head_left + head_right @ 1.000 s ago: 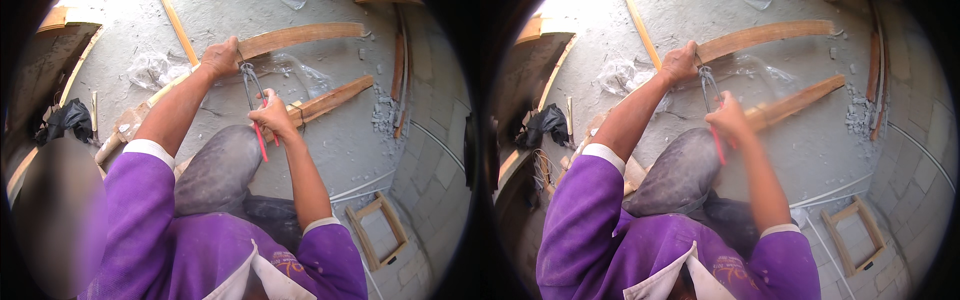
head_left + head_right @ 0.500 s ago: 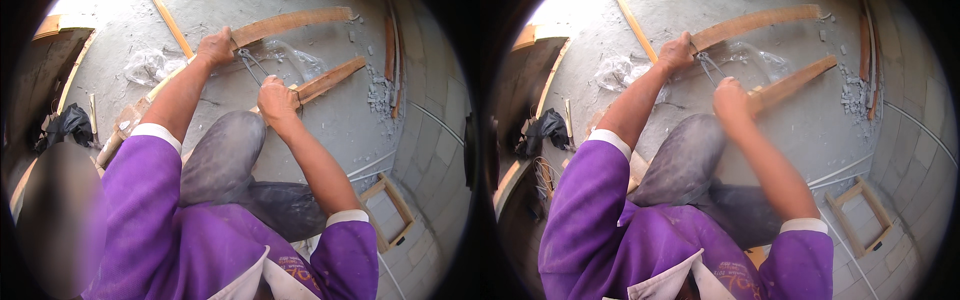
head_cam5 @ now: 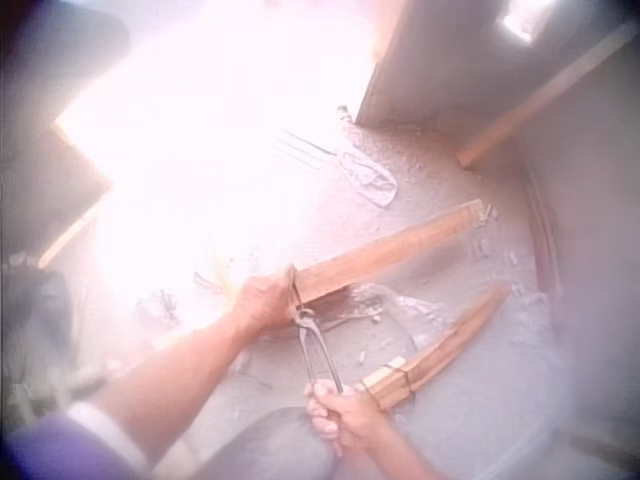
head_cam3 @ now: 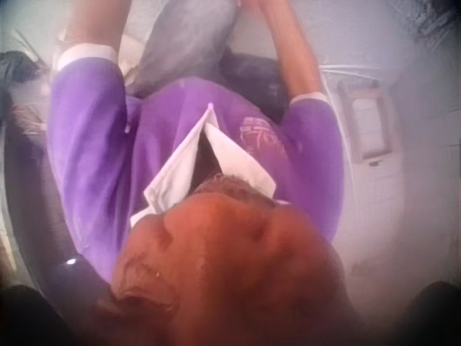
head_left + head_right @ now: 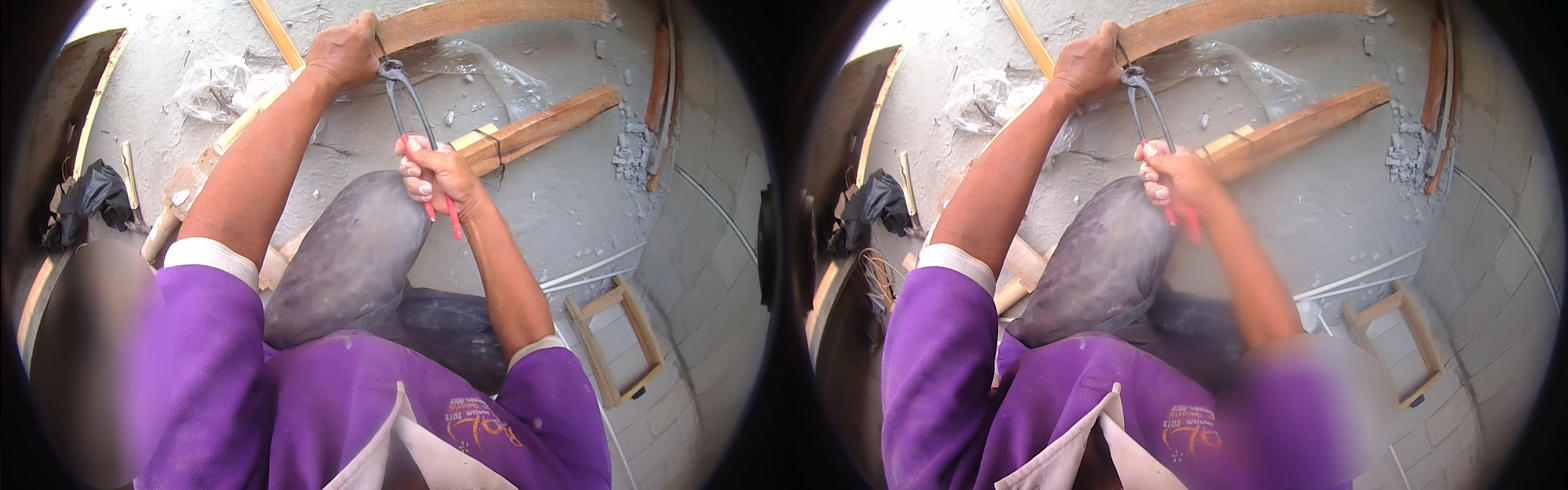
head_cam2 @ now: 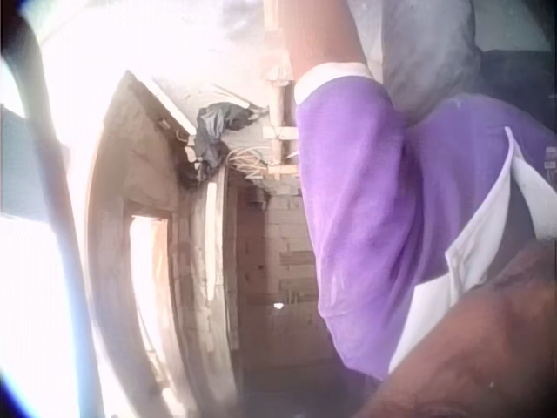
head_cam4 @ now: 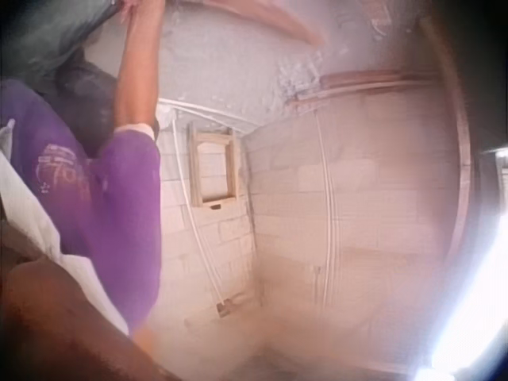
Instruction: The person sits on the floor and assembles a wooden frame by tying wooden planks together with wire. They use pliers to twist and secure the wire around the joints of the planks.
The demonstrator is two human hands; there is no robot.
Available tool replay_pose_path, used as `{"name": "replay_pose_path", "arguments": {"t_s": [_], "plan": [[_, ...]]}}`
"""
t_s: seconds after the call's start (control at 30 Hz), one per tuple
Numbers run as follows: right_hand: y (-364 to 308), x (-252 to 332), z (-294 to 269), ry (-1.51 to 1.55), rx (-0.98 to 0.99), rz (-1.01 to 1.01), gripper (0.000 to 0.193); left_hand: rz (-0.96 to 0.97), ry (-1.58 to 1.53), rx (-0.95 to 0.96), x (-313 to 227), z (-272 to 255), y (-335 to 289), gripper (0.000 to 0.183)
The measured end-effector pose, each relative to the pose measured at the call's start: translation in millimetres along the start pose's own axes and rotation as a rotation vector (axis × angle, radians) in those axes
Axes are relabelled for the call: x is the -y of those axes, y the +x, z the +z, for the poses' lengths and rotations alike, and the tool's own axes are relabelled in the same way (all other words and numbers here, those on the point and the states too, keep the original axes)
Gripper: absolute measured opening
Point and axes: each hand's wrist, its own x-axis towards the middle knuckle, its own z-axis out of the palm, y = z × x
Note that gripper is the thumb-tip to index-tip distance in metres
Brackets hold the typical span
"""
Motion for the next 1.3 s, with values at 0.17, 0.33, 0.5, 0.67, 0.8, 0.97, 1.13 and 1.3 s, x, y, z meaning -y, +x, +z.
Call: {"name": "replay_pose_path", "arguments": {"t_s": [0.17,0.33,0.5,0.67,0.8,0.97,1.13,1.3], "plan": [[10.5,5.9,-35.0,0.232,0.276,0.101,0.019,-0.004,0.041,-0.010,4.9,1.0,-0.8,0.032],[11.9,34.1,-35.1,-0.136,0.115,0.266,0.017,-0.031,0.047,0.027,-1.8,-4.1,0.6,0.036],[-2.4,43.6,-5.0,-0.514,-0.200,0.165,0.029,-0.044,0.033,0.065,-4.4,-8.9,0.7,0.039],[-11.4,27.7,27.9,-1.465,-0.613,-0.335,0.051,-0.014,0.039,0.058,-3.5,-6.0,0.9,0.035],[-14.3,14.3,26.0,-2.123,-0.952,-0.490,0.059,-0.045,0.034,0.094,-4.3,-9.1,0.9,0.031],[1.2,3.2,36.4,-2.164,-1.054,-0.358,0.048,-0.043,0.022,0.098,-8.3,-11.3,1.6,0.031],[-12.7,27.8,51.3,-1.948,-0.761,-0.282,0.034,-0.030,0.002,0.031,3.1,0.8,5.4,0.035],[-8.9,45.4,46.7,-1.299,-0.538,0.064,0.028,-0.048,0.025,0.036,0.7,-2.8,0.4,0.036]]}}
